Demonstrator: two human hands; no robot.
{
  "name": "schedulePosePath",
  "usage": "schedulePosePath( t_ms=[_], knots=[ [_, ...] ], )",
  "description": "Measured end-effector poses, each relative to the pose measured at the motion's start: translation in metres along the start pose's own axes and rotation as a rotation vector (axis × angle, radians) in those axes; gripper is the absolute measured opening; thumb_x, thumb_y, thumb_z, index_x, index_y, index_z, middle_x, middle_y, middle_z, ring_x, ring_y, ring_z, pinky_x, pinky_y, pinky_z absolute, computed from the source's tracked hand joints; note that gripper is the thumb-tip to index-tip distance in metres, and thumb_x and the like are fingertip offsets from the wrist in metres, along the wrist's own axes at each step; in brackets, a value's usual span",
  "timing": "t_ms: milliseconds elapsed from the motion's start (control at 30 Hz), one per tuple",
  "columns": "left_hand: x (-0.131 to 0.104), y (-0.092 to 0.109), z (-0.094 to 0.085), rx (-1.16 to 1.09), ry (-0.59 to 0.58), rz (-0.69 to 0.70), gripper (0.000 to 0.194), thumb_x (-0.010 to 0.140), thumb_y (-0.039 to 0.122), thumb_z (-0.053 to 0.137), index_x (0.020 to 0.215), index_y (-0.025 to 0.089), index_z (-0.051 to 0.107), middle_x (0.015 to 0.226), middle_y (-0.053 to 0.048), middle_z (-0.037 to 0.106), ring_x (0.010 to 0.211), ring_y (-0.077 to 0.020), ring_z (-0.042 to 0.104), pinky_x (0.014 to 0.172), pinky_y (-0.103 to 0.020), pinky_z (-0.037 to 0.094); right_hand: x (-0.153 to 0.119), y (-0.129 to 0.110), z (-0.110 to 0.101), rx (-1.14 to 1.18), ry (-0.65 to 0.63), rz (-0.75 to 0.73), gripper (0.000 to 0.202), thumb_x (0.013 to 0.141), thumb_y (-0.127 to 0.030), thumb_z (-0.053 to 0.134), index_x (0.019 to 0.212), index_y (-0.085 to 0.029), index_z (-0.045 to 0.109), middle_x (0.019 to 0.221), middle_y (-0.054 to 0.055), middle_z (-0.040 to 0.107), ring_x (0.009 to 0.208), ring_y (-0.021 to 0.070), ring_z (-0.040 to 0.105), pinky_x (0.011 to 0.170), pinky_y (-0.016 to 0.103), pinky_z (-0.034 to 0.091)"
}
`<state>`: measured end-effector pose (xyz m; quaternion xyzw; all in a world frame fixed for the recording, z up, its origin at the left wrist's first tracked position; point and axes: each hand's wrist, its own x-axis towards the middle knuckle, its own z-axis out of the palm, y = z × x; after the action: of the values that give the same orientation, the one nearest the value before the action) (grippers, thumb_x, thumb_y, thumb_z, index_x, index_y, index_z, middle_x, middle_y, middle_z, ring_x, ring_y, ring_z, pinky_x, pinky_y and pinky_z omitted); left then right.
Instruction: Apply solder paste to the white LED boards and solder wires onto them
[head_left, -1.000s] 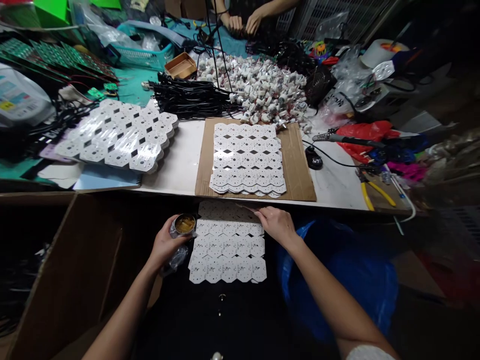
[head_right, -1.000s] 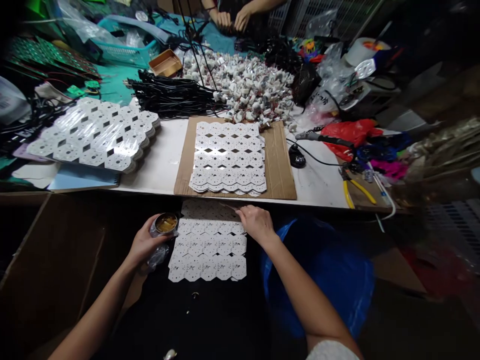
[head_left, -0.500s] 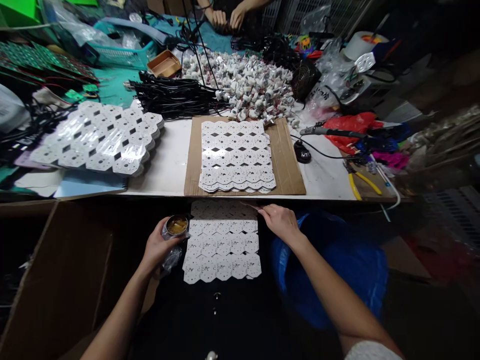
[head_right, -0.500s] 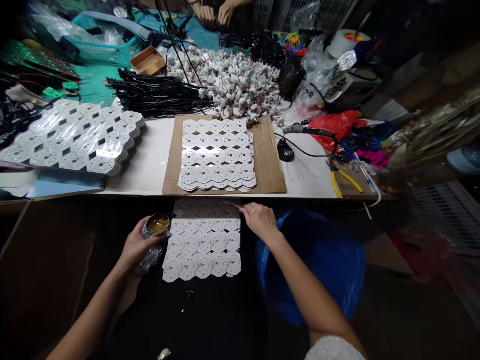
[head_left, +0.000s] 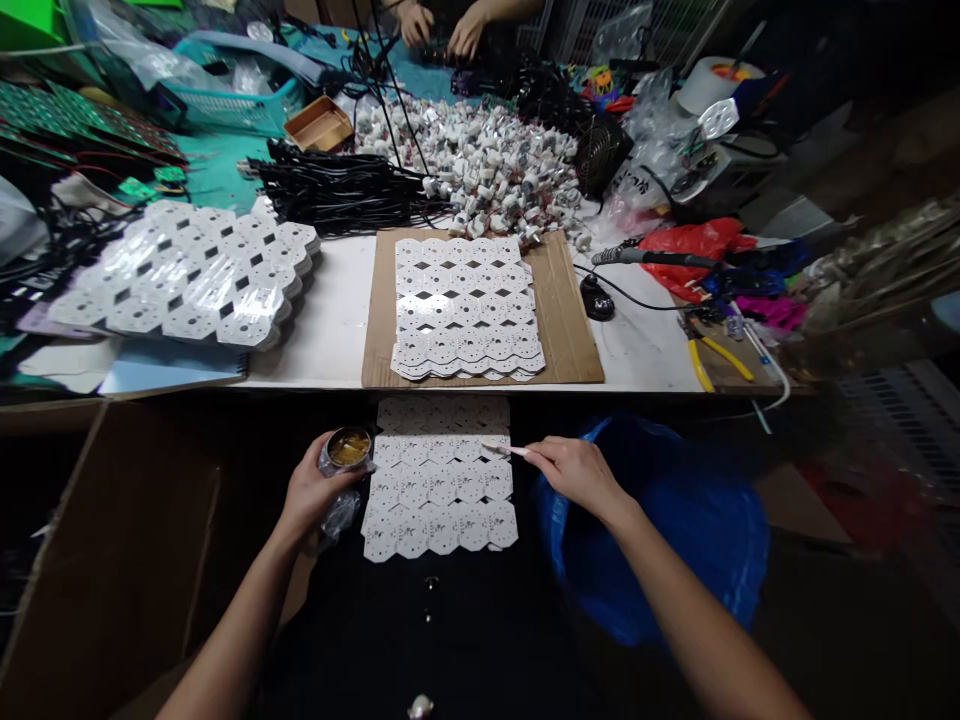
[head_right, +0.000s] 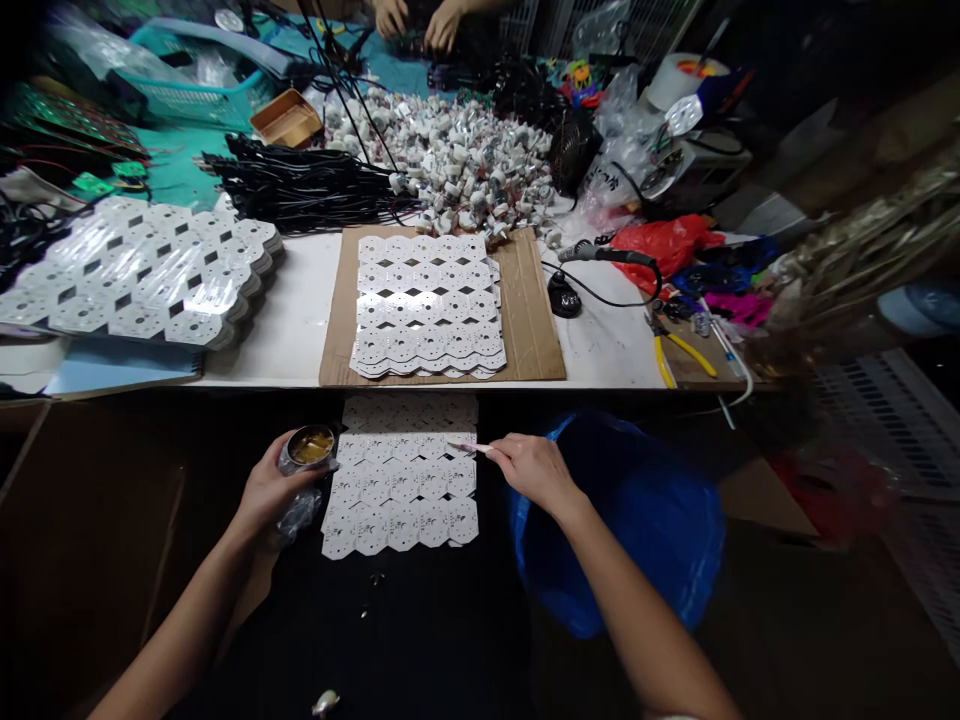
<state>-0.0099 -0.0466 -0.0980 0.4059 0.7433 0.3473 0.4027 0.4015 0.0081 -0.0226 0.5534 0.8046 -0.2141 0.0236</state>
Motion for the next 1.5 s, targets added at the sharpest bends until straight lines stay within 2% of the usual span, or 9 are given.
schedulePosePath(
  t_ms=[100, 300, 533, 733, 867, 1000, 1167, 1367, 1500],
  knots=[
    [0.001, -0.003, 0.001, 0.001, -0.001, 0.013, 0.076, 0.057, 0.044, 0.086, 0.124, 0.019, 0.059, 0.109, -0.008, 0.072, 0.1, -0.026, 0.068, 0.096, -0.04, 0.052, -0.002, -0.002, -0.001, 0.043, -0.025, -0.051, 0.028, 0.101, -0.033, 0.051, 0.104, -0.027, 0.078, 0.095, -0.001, 0.078, 0.083, 0.0147, 0.071, 0.068, 0.023, 0.045],
    [0.001, -0.002, 0.002, 0.012, 0.032, 0.002, 0.075, 0.056, 0.042, 0.086, 0.123, 0.02, 0.06, 0.107, -0.007, 0.072, 0.1, -0.0264, 0.068, 0.095, -0.039, 0.052, 0.018, -0.024, 0.006, 0.025, 0.056, -0.058, 0.03, 0.102, -0.037, 0.049, 0.11, -0.026, 0.076, 0.099, 0.001, 0.077, 0.089, 0.0166, 0.071, 0.066, 0.023, 0.043],
    [-0.002, 0.001, 0.002, -0.03, 0.043, -0.011, 0.073, 0.054, 0.039, 0.086, 0.119, 0.02, 0.061, 0.107, -0.007, 0.072, 0.101, -0.0271, 0.068, 0.095, -0.039, 0.052, 0.028, -0.036, 0.001, -0.07, -0.061, -0.161, 0.027, 0.101, -0.034, 0.052, 0.099, -0.024, 0.077, 0.091, 0.002, 0.076, 0.079, 0.0161, 0.069, 0.059, 0.025, 0.034],
    [-0.002, -0.002, 0.005, -0.046, 0.048, -0.017, 0.077, 0.052, 0.04, 0.087, 0.121, 0.019, 0.059, 0.111, -0.008, 0.07, 0.104, -0.0283, 0.067, 0.099, -0.042, 0.049, 0.041, -0.057, 0.001, -0.074, -0.025, -0.178, 0.028, 0.103, -0.034, 0.049, 0.107, -0.024, 0.074, 0.094, 0.003, 0.075, 0.082, 0.0161, 0.067, 0.061, 0.024, 0.034],
    [-0.002, -0.003, 0.007, -0.069, 0.042, -0.002, 0.076, 0.052, 0.04, 0.088, 0.119, 0.019, 0.06, 0.11, -0.008, 0.071, 0.104, -0.0279, 0.067, 0.099, -0.041, 0.049, 0.048, -0.069, 0.002, -0.145, -0.073, -0.203, 0.03, 0.103, -0.035, 0.049, 0.099, -0.022, 0.075, 0.09, 0.005, 0.073, 0.078, 0.0158, 0.066, 0.06, 0.025, 0.033],
    [-0.002, -0.006, 0.008, -0.115, 0.033, -0.003, 0.077, 0.051, 0.039, 0.089, 0.119, 0.019, 0.06, 0.111, -0.008, 0.071, 0.105, -0.0273, 0.067, 0.099, -0.041, 0.049, 0.053, -0.072, 0.0, -0.098, -0.142, -0.265, 0.027, 0.101, -0.035, 0.051, 0.098, -0.024, 0.077, 0.092, 0.003, 0.074, 0.078, 0.015, 0.066, 0.06, 0.024, 0.034],
    [-0.001, -0.009, 0.008, -0.118, 0.029, 0.007, 0.076, 0.053, 0.037, 0.088, 0.121, 0.019, 0.059, 0.112, -0.008, 0.07, 0.106, -0.0277, 0.066, 0.1, -0.041, 0.049, 0.065, -0.086, 0.008, -0.076, -0.098, -0.237, 0.031, 0.104, -0.037, 0.046, 0.107, -0.025, 0.074, 0.094, 0.004, 0.073, 0.081, 0.0152, 0.066, 0.061, 0.024, 0.035],
    [-0.004, 0.0, 0.006, -0.084, 0.044, 0.012, 0.071, 0.053, 0.032, 0.086, 0.118, 0.019, 0.061, 0.111, -0.007, 0.071, 0.107, -0.0279, 0.067, 0.099, -0.039, 0.05, 0.073, -0.099, 0.011, -0.081, -0.19, -0.325, 0.029, 0.102, -0.036, 0.05, 0.097, -0.023, 0.075, 0.094, 0.004, 0.074, 0.08, 0.0167, 0.068, 0.063, 0.025, 0.038],
    [-0.004, -0.001, 0.008, -0.13, 0.044, -0.003, 0.073, 0.052, 0.032, 0.088, 0.118, 0.019, 0.061, 0.109, -0.007, 0.072, 0.105, -0.0275, 0.068, 0.099, -0.04, 0.05, 0.083, -0.111, 0.011, -0.05, -0.155, -0.329, 0.03, 0.103, -0.037, 0.046, 0.108, -0.024, 0.074, 0.1, 0.004, 0.075, 0.084, 0.0171, 0.068, 0.064, 0.024, 0.039]
  ],
)
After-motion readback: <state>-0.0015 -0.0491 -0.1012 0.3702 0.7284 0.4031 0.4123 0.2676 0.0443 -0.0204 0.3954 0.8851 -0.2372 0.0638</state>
